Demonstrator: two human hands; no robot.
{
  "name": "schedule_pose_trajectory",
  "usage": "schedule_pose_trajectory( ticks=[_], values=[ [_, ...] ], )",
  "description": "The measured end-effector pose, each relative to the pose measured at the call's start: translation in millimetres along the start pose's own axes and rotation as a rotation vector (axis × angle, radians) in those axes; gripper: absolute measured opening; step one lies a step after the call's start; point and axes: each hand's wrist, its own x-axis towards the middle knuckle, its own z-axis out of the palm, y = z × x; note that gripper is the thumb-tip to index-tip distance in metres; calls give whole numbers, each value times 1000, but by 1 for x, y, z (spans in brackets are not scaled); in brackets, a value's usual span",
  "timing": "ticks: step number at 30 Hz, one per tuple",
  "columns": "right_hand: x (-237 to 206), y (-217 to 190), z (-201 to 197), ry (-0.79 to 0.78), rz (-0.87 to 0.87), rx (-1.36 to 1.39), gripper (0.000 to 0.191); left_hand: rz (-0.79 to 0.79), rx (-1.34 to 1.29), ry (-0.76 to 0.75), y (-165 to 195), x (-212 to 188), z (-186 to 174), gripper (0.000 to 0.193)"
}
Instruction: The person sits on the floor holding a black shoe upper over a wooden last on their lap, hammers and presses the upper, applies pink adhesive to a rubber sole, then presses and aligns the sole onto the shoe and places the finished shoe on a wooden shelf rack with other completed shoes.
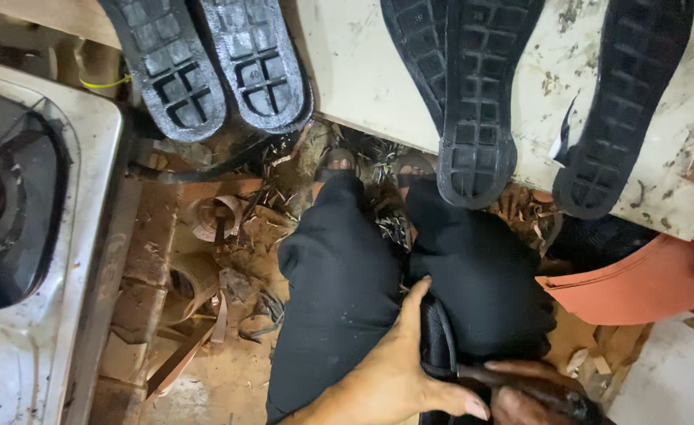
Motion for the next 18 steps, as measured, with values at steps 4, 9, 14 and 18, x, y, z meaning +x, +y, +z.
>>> schedule_pose_trajectory(
  ticks=[4, 9, 14, 18],
  values=[
    [3, -12, 17, 141, -503, -535, 31, 83, 184, 35, -1, 5, -3, 144],
    [2, -67, 34, -41, -132, -96, 40, 239, 150, 71, -1, 11, 1, 128],
    [-15, -95, 72, 15, -204, 117, 40, 173, 336, 123, -2, 4, 7, 127],
    [-43, -96, 76, -151, -404, 311, 41, 472, 375, 89, 11, -28, 25, 118]
  ],
)
